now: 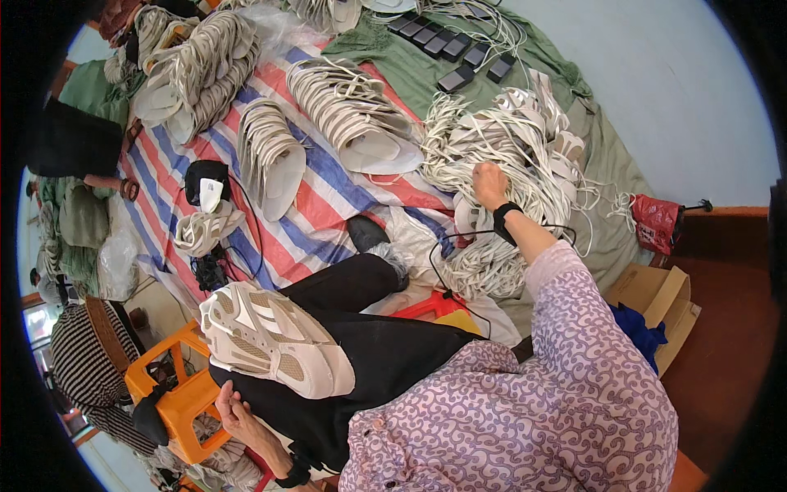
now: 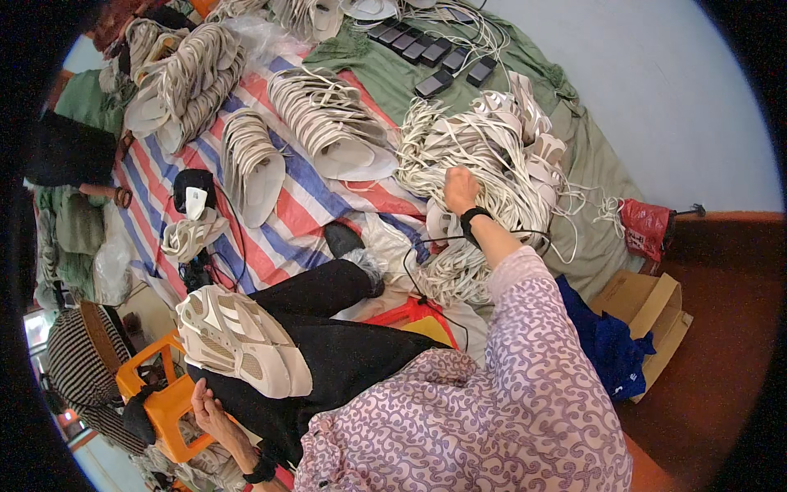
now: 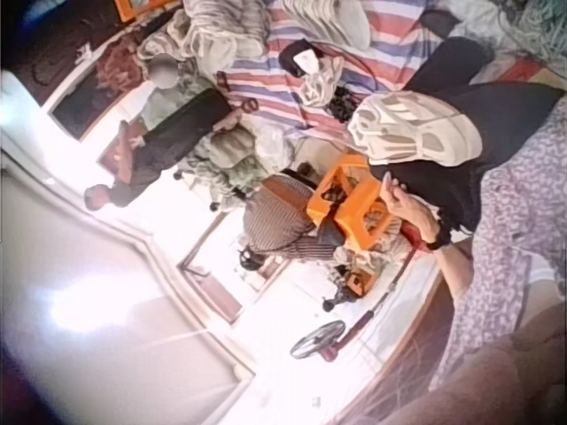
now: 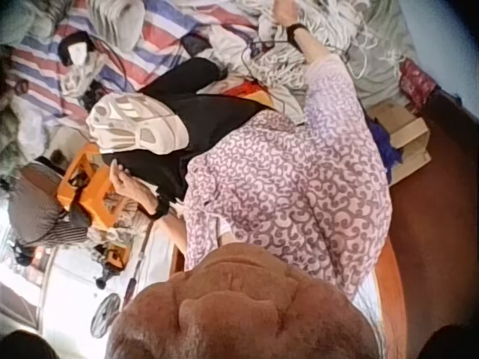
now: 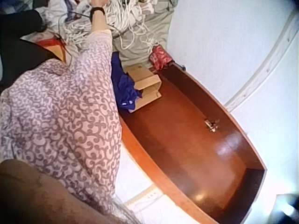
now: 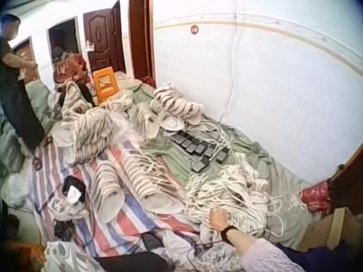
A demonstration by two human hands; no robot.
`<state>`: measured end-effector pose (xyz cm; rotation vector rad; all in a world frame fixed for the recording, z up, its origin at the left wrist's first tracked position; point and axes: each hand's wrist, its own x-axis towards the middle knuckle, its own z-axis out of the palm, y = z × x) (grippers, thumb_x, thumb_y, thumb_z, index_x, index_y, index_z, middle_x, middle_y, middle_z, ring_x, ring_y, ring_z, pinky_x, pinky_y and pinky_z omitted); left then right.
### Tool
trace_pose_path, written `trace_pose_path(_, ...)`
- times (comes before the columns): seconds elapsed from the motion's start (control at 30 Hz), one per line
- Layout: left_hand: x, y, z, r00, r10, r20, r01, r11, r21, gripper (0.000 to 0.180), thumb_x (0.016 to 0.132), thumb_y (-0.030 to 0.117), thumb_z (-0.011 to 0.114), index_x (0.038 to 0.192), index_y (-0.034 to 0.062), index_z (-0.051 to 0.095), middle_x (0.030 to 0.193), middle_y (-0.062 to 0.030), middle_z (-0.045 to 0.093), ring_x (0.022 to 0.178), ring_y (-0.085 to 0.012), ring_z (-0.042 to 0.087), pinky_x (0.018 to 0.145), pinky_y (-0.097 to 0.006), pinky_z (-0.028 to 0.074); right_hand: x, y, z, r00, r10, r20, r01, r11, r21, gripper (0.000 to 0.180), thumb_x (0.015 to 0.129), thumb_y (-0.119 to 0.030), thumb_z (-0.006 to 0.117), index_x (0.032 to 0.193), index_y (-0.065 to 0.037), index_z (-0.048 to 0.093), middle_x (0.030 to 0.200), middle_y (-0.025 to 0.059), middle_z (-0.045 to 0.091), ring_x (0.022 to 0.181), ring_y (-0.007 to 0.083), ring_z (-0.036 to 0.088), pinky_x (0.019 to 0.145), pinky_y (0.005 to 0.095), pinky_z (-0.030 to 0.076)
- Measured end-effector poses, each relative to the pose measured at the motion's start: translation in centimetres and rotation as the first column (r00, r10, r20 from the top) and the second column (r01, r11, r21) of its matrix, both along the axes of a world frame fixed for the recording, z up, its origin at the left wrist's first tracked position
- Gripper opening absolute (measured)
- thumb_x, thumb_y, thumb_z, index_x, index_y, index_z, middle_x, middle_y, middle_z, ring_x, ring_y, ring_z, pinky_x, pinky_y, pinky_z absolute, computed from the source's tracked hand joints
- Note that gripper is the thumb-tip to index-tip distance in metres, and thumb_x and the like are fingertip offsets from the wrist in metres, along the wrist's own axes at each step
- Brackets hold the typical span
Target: The person is lacing a new sneaker in a shoe manufacturing facility.
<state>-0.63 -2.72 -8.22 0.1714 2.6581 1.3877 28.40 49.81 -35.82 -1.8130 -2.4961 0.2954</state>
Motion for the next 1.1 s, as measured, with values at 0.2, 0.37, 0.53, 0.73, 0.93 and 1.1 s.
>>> trace_pose_path(0.2, -1.0, -0.6, -0.6, 1.000, 0.018, 0.007, -0.018, 0.999, -0.031, 0.028, 0.100, 0.018, 0.051, 0.121, 0.0074, 0.066, 0.098, 0.0052, 0.060, 0.087, -0.0027, 0.050, 0.071, -0.018, 0.037, 1.0, -0.4, 0.6, 0.966, -0.027, -0.257, 0.052, 0.994, 0.092, 0.008, 0.082, -0.009, 0.064, 0.083, -0.003, 0.069, 0.085, 0.0205, 0.064, 0.080, 0.0402, 0.064, 0.070, 0.0488, 0.051)
trace_pose_path(0.37, -0.7, -0.5, -0.7, 0.999, 0.038, 0.031, -0.038, 0.999, -0.012, 0.029, 0.100, 0.022, 0.051, 0.120, 0.0087, 0.066, 0.099, 0.0062, 0.060, 0.088, -0.0031, 0.050, 0.074, -0.019, 0.037, 0.1, -1.2, 2.0, 0.968, 0.161, -0.195, -0.197, 0.964, -0.180, 0.013, 0.079, -0.016, 0.067, 0.083, -0.004, 0.071, 0.080, 0.0185, 0.068, 0.077, 0.0408, 0.065, 0.068, 0.0474, 0.051)
trace_pose_path(0.53, -0.1, 0.6, 0.0, 0.999, 0.040, 0.023, -0.039, 0.999, -0.013, 0.029, 0.100, 0.022, 0.052, 0.121, 0.0090, 0.066, 0.103, 0.0067, 0.061, 0.089, -0.0027, 0.050, 0.076, -0.019, 0.037, 0.5, -1.7, 0.6, 0.983, 0.161, -0.088, -0.165, 0.985, -0.047, 0.013, 0.074, -0.014, 0.070, 0.077, -0.002, 0.070, 0.080, 0.0189, 0.068, 0.077, 0.0394, 0.066, 0.070, 0.0463, 0.053)
trace_pose_path(0.73, -0.7, -0.7, -0.5, 1.000, 0.001, 0.027, -0.001, 1.000, -0.011, 0.029, 0.100, 0.023, 0.052, 0.122, 0.0086, 0.066, 0.108, 0.0050, 0.062, 0.089, -0.0020, 0.050, 0.076, -0.018, 0.037, 1.0, -1.6, 3.3, 0.897, -0.030, -0.441, -0.070, 0.975, -0.209, 0.023, 0.074, -0.020, 0.074, 0.071, 0.003, 0.069, 0.067, 0.0147, 0.067, 0.063, 0.0268, 0.066, 0.064, 0.0378, 0.052)
trace_pose_path(0.93, -0.8, 0.7, 3.0, 0.999, -0.035, -0.001, 0.035, 0.994, 0.105, 0.029, 0.099, 0.018, 0.055, 0.125, 0.0077, 0.064, 0.111, 0.0001, 0.064, 0.080, -0.0021, 0.053, 0.066, -0.018, 0.038, -4.3, -5.7, 15.5, 0.787, -0.040, -0.616, -0.408, 0.716, -0.567, 0.020, 0.093, -0.016, 0.062, 0.084, 0.000, 0.071, 0.068, 0.0037, 0.064, 0.059, 0.0087, 0.060, 0.055, 0.0242, 0.050)
trace_pose_path(1.1, 4.3, 11.2, 10.0, 0.866, -0.500, 0.030, 0.490, 0.858, 0.154, 0.054, 0.083, -0.006, 0.055, 0.136, -0.0011, 0.051, 0.128, -0.0114, 0.056, 0.088, -0.0140, 0.065, 0.067, -0.023, 0.049, -12.8, -17.2, 29.8, 0.427, 0.128, -0.895, -0.888, 0.248, -0.388, 0.020, 0.093, -0.017, 0.062, 0.086, 0.000, 0.069, 0.065, 0.0010, 0.060, 0.060, 0.0055, 0.053, 0.053, 0.0242, 0.043)
